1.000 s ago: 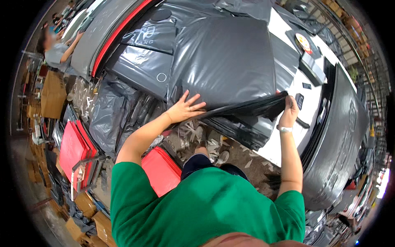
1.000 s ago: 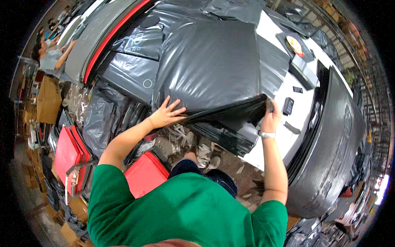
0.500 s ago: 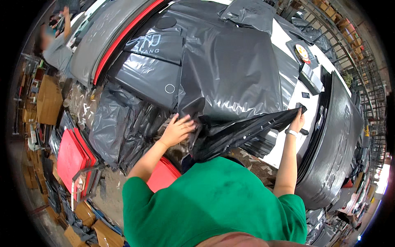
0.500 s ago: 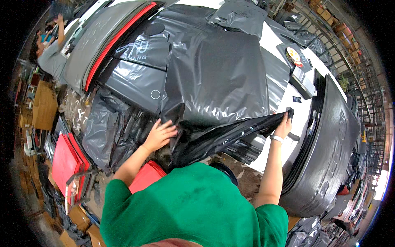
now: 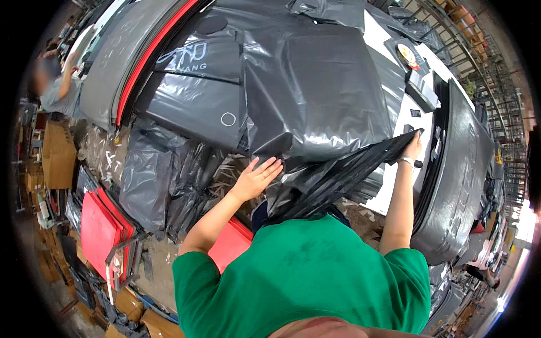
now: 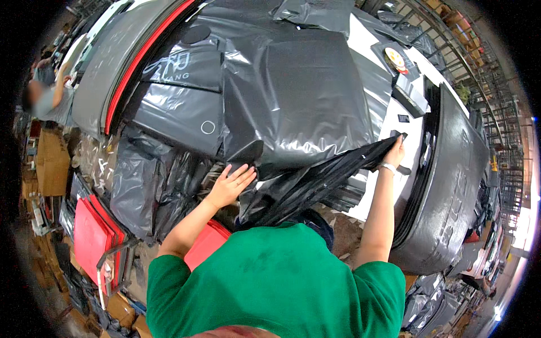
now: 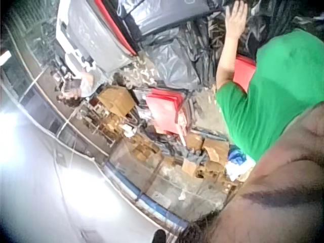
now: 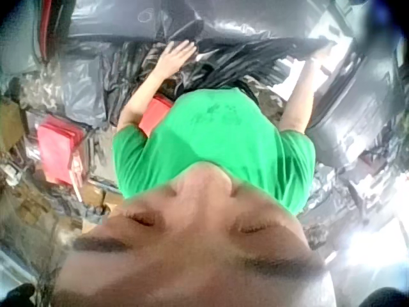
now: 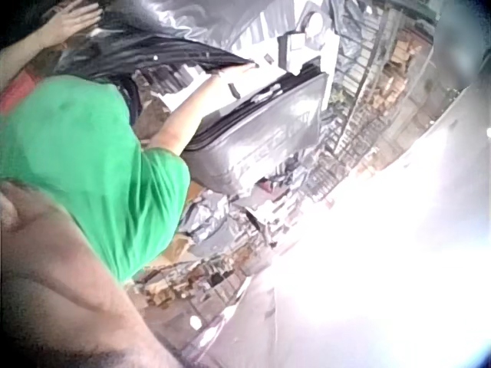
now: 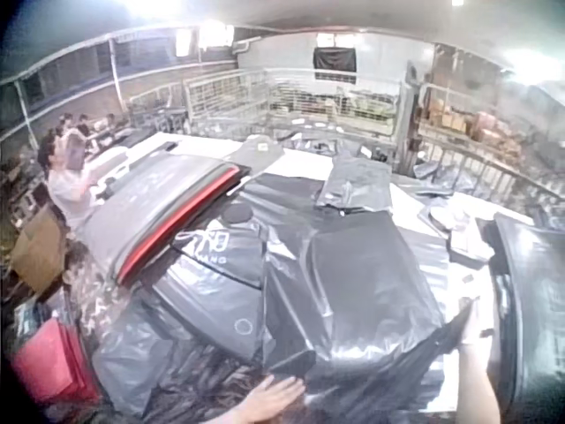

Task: The person cleans a red floor mat with a cloth, folds it, and places it inside a grey plastic shipping bag before sealing the bag and applying a label.

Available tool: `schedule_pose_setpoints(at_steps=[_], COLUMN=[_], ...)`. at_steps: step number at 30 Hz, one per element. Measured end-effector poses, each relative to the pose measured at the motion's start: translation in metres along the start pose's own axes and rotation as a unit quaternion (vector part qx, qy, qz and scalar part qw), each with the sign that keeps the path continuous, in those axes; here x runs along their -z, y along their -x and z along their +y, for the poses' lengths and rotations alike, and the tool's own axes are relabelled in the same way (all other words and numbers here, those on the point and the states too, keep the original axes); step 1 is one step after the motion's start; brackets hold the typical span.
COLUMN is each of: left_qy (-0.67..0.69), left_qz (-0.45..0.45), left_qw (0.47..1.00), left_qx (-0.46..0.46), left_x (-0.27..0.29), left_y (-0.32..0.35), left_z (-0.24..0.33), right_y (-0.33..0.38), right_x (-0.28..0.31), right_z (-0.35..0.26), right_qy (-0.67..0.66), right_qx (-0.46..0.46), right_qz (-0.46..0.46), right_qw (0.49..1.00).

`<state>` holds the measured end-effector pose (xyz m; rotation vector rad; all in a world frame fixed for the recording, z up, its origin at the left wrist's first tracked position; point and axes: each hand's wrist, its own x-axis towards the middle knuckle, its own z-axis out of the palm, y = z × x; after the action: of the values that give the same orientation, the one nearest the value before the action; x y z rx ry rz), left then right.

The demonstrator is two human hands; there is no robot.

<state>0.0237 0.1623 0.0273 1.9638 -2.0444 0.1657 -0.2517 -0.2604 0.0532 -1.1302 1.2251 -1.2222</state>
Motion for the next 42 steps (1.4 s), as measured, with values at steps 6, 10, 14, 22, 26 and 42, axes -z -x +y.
schedule_pose_setpoints(at_steps=[6, 10, 14, 22, 26, 42], left_qy=[0.346, 0.396, 0.529, 0.105, 0.005, 0.494], left_qz=[0.176, 0.352, 0.328, 0.253, 0.001, 0.009], left_qw=[0.871, 0.638, 0.531, 0.904, 0.979, 0.631], left_qx=[0.301, 0.559, 0.575, 0.328, 0.204, 0.598], left_x=[-0.003, -0.032, -0.077, 0.031, 0.012, -0.127], left_y=[-0.004, -0.022, 0.002, -0.075, -0.154, -0.068], left_z=[0.008, 0.037, 0.056, 0.058, 0.067, -0.069], right_y=[-0.022, -0.037, -0.043, -0.016, 0.054, -0.008], right_x=[0.006, 0.007, 0.006, -0.004, -0.02, 0.038], right_z=[0.004, 0.032, 0.056, -0.02, 0.005, 0.059], right_qy=[0.125, 0.558, 0.648, 0.643, 0.48, 0.175], right_qx=[0.049, 0.083, 0.041, 0.054, 0.297, -0.052], right_qz=[0.059, -0.014, -0.174, -0.17, -0.235, -0.284], right_qw=[0.989, 0.826, 0.74, 0.745, 0.792, 0.941])
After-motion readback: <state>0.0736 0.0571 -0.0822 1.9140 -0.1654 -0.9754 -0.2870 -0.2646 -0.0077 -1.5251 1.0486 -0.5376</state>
